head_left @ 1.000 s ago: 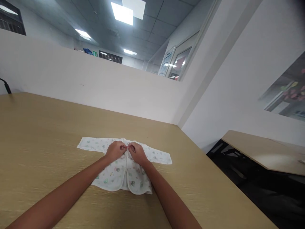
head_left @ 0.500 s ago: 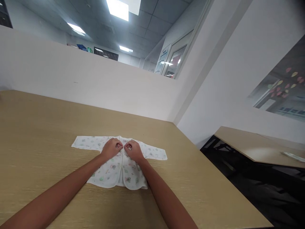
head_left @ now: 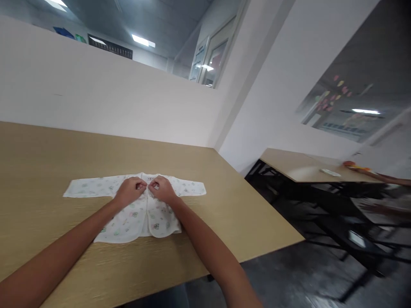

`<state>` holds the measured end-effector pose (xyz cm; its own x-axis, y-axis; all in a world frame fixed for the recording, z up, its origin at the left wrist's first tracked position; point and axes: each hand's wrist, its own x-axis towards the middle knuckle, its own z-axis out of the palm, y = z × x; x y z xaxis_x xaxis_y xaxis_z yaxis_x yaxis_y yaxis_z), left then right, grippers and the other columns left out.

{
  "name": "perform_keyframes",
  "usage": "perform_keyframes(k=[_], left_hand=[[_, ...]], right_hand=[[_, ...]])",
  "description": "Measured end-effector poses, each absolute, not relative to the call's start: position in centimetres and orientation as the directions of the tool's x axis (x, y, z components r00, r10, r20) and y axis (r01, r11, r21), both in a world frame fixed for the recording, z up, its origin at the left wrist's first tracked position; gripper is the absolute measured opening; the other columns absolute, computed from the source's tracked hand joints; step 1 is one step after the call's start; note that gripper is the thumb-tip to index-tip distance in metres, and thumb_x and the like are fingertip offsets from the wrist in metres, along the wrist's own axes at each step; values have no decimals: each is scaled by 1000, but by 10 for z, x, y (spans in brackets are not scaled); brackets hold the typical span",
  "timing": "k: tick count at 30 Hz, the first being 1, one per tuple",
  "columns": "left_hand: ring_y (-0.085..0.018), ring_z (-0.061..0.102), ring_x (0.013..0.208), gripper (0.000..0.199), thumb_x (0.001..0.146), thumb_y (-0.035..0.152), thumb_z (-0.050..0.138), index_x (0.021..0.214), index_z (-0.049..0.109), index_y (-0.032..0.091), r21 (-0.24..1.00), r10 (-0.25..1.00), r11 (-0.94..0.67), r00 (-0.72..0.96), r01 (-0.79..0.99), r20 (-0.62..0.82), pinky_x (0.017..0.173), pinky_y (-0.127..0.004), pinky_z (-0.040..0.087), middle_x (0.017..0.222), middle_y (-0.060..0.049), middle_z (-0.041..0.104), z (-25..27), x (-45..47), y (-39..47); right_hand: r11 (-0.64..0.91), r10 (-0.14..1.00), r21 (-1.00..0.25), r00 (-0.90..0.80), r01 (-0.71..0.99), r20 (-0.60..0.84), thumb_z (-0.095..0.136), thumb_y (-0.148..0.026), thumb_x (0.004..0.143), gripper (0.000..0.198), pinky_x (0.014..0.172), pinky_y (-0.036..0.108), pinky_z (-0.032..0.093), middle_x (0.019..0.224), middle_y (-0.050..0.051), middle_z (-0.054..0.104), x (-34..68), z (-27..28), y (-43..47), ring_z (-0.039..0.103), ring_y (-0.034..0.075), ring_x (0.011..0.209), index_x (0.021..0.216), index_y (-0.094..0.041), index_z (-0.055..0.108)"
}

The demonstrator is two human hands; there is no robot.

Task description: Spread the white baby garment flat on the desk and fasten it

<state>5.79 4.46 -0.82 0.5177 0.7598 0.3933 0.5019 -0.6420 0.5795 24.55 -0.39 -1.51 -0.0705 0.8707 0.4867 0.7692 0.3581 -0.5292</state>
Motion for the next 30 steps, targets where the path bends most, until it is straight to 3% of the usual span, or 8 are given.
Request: perform_keyframes(k=[11,20,30], left_hand=[[-17,65,81,32,80,41,55,99,75,25,526,863,-493,468,693,192,72,-21,41,85,4,75,2,60,46],[-19,62,83,51,82,67,42,95,71,26,425,858,-511,471,747,204,71,-25,38,83,2,74,11,62,37],[-20,63,83,32,84,45,53,92,74,22,390,807,-589,497,708,318,72,-27,39,84,0,74,8,60,34]], right_hand=[[345,905,-456,-162,820,393,76,-30,88,15,79,23,40,86,-3,62,250,-11,4,56,14,88,86,-20,64],[313,929,-469,-163,826,333,79,-25,88,18,79,20,35,86,-9,55,248,-7,6,51,10,92,90,-18,63],[425,862,-410,-222,807,456,70,-26,92,12,86,26,39,85,-2,58,250,-12,1,54,16,91,86,-19,61]])
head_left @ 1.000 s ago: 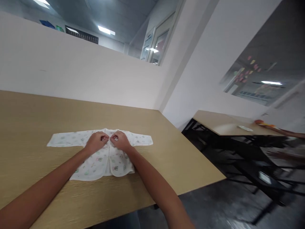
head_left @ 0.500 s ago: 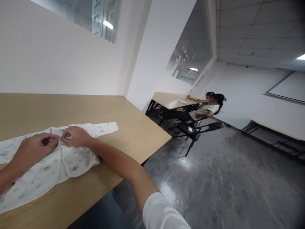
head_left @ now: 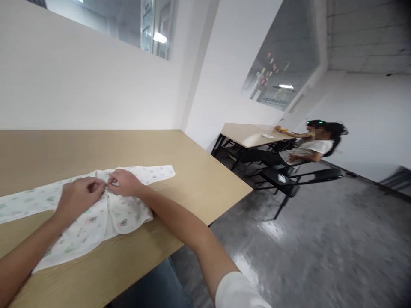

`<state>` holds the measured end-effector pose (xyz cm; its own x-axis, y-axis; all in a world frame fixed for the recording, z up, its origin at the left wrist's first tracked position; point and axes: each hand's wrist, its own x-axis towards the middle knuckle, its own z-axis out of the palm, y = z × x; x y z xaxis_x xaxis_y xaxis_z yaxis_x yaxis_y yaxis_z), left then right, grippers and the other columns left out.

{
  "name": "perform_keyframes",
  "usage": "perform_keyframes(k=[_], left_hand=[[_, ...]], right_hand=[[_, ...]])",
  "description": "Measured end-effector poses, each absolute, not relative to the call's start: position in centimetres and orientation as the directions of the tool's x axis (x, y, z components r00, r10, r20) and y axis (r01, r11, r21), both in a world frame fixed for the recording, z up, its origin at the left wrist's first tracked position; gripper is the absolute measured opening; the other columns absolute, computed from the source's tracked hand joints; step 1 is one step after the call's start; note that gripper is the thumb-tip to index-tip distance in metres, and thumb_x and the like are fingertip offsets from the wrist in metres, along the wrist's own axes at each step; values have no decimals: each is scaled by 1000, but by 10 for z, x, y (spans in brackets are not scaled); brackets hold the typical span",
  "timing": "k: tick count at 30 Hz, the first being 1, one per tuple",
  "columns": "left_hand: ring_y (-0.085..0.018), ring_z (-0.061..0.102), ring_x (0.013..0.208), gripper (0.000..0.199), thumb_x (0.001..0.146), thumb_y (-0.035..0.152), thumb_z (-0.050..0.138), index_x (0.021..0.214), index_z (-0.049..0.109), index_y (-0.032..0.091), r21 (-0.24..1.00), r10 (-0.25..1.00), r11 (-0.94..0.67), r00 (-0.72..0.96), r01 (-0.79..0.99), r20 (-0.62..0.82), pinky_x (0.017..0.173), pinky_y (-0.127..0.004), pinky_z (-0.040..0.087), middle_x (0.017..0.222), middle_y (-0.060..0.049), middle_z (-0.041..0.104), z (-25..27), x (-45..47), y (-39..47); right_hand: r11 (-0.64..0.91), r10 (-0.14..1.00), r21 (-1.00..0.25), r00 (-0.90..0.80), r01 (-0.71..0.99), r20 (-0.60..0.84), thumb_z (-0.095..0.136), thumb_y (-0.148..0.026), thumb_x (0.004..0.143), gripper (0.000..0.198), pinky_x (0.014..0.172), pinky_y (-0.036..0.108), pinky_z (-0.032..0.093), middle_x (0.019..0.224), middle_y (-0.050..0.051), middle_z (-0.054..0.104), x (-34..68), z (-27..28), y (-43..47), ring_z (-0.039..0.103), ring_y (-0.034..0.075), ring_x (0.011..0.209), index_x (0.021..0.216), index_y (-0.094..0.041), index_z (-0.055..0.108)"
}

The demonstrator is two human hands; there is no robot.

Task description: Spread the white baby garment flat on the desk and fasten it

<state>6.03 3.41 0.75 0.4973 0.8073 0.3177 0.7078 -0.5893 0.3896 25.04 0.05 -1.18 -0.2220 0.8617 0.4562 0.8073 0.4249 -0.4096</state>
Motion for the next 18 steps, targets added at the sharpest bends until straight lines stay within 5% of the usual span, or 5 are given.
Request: perform_keyframes(k=[18], left_hand=[[-22,65,84,15,79,27,60,73,72,20,460,819,-572,444,680,363,81,-32,41,78,-2,74,12,61,20]], right_hand=[[469,831,-474,-189,745,523,64,-17,86,11,81,29,43,84,1,59,247,-16,-6,55,18,85,80,-22,56]])
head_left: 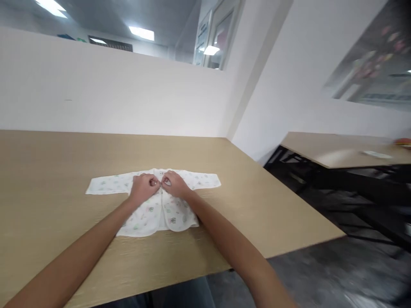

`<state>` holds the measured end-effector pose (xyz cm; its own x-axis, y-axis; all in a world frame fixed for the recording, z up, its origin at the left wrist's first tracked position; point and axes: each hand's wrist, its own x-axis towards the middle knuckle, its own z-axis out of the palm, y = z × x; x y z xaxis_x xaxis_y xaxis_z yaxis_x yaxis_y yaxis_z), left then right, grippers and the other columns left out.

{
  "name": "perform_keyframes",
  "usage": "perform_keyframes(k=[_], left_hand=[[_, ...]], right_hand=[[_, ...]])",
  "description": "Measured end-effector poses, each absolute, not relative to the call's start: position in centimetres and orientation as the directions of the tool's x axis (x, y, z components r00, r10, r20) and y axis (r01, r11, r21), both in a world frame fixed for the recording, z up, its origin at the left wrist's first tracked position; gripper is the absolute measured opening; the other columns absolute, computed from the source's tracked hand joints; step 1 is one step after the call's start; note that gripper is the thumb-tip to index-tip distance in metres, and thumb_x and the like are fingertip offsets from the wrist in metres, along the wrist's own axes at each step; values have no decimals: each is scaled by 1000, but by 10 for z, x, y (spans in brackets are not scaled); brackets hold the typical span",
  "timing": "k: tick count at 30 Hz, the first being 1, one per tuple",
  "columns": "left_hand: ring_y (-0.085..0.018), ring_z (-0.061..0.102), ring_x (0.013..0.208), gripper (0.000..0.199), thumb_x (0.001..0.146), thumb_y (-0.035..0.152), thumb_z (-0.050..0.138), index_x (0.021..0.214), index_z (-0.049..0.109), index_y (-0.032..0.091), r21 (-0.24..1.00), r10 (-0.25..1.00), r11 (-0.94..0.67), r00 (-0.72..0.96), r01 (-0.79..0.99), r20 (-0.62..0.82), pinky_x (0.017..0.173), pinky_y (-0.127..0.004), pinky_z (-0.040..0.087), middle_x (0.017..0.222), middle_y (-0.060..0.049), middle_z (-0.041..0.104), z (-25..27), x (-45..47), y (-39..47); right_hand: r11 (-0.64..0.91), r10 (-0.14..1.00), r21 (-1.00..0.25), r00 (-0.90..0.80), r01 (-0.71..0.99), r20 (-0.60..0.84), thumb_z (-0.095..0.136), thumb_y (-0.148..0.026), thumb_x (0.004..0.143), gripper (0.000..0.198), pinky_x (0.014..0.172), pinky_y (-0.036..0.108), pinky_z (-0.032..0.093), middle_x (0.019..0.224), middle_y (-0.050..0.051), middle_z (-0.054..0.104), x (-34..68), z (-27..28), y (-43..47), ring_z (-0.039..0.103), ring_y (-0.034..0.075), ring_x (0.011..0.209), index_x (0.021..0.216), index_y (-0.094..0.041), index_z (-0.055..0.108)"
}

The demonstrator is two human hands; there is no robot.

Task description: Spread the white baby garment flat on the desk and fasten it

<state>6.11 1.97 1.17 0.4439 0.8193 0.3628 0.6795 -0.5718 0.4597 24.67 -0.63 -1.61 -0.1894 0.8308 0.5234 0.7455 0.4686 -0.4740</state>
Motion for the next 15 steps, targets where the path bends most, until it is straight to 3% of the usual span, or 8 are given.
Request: perform_keyframes(k=[8,15], left_hand=[[-22,67,92,9,78,27,67,77,74,21,500,847,-531,413,684,334,94,-38,40,79,-1,76,7,62,17],[-21,66,90,10,78,29,66,75,72,21,510,847,-531,423,677,321,94,-40,38,77,-1,74,2,62,18]], right_hand=[[527,798,-461,-230,714,557,56,-26,88,10,73,32,41,80,3,60,249,-24,-4,55,20,79,80,-22,58],[498,828,-462,-243,734,506,54,-30,89,14,70,33,42,78,4,62,252,-24,-4,56,21,74,77,-23,58]])
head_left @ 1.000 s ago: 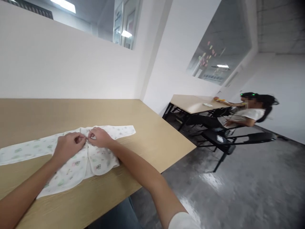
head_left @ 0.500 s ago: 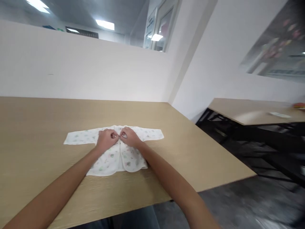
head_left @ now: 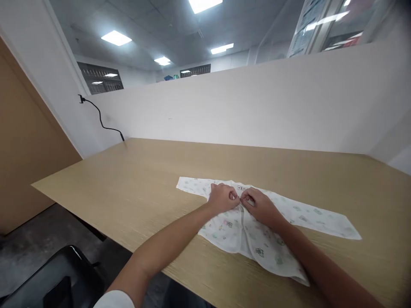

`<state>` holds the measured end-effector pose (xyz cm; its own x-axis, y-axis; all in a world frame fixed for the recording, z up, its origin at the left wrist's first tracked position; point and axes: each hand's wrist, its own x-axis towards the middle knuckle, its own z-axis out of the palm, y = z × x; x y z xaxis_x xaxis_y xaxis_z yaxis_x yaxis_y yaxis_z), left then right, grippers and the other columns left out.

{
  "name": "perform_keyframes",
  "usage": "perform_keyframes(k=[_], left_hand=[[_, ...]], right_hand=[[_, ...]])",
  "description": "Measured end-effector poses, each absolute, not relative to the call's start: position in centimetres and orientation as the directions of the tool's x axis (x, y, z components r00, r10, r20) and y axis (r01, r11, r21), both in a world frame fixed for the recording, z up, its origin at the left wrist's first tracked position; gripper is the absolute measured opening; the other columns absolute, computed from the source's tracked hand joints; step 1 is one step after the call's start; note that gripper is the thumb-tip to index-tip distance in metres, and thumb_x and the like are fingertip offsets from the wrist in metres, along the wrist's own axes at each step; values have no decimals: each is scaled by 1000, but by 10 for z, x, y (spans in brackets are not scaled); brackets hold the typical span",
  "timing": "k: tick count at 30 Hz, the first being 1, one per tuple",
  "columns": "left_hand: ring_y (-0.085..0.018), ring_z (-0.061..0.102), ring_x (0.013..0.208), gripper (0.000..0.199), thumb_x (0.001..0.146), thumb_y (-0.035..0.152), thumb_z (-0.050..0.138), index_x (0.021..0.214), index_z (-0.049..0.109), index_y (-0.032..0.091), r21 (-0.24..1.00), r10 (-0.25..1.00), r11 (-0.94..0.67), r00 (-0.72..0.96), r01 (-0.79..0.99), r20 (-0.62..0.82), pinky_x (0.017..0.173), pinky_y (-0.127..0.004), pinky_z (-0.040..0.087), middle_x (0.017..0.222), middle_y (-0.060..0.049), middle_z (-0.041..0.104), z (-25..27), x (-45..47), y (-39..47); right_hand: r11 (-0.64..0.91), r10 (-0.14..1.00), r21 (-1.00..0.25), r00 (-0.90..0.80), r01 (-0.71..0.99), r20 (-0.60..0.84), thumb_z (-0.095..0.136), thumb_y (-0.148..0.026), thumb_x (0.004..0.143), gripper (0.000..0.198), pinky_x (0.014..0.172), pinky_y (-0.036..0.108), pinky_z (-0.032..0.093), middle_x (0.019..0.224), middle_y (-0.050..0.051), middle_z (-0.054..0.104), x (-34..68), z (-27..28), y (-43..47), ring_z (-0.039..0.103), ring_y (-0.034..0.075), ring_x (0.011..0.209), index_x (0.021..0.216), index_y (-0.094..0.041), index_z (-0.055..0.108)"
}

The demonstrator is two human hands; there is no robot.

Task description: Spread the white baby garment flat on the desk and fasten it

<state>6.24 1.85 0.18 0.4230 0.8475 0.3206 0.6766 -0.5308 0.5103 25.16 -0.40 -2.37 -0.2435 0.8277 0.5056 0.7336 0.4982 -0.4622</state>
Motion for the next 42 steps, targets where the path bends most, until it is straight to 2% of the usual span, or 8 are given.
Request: perform_keyframes(k=[6,19,24,26,29,31,37,42], left_hand=[[-22,65,92,11,79,31,66,75,71,22,511,843,-538,427,671,327,96,-41,38,74,0,73,2,62,20],[-21,64,86,12,82,25,63,77,72,21,402,815,-578,480,710,325,93,-39,38,75,-2,71,10,60,16],[-25,64,98,19,91,27,58,90,75,21,336,791,-608,509,719,340,91,-40,43,92,-6,73,10,53,10],[-26,62,105,19,93,29,59,98,75,21,309,759,-647,547,698,355,93,-40,44,101,-8,72,7,48,6],[-27,60,110,23,95,33,60,108,74,21,276,719,-688,576,671,389,95,-41,45,108,-8,69,1,41,-3],[-26,59,109,24,97,32,57,111,73,22,269,708,-697,580,665,402,94,-41,45,108,-8,67,-1,39,-8],[-25,59,107,25,97,22,50,107,73,20,246,675,-729,609,639,417,93,-40,45,106,-9,67,0,38,-16],[-23,63,101,22,96,24,54,102,75,21,322,677,-734,603,598,422,92,-37,45,100,-7,71,0,38,-15]], right_hand=[[492,832,-488,-223,721,508,54,-34,91,19,72,34,43,79,5,63,250,-22,-4,57,22,77,78,-23,60],[387,894,-611,-119,691,431,56,-25,85,13,75,31,45,81,4,68,247,-17,-4,60,20,80,75,-20,62],[445,862,-500,-204,743,464,53,-22,90,18,83,36,49,85,5,70,252,-10,-13,62,22,87,82,-20,68],[498,839,-465,-272,732,470,52,-21,92,21,89,39,51,96,7,71,257,-9,-23,63,23,95,99,-20,71],[518,826,-433,-298,738,479,53,-21,93,36,97,44,51,113,9,70,260,-11,-41,62,25,107,126,-22,66],[510,824,-394,-302,765,480,53,-22,96,39,98,45,50,119,10,68,258,-14,-48,60,27,111,134,-24,63],[428,850,-273,-280,862,446,47,-23,100,35,87,44,48,114,11,65,248,-19,-49,57,28,103,127,-26,69],[491,825,-407,-260,770,502,51,-20,96,30,94,44,48,111,9,70,253,-17,-53,59,27,106,122,-24,67]])
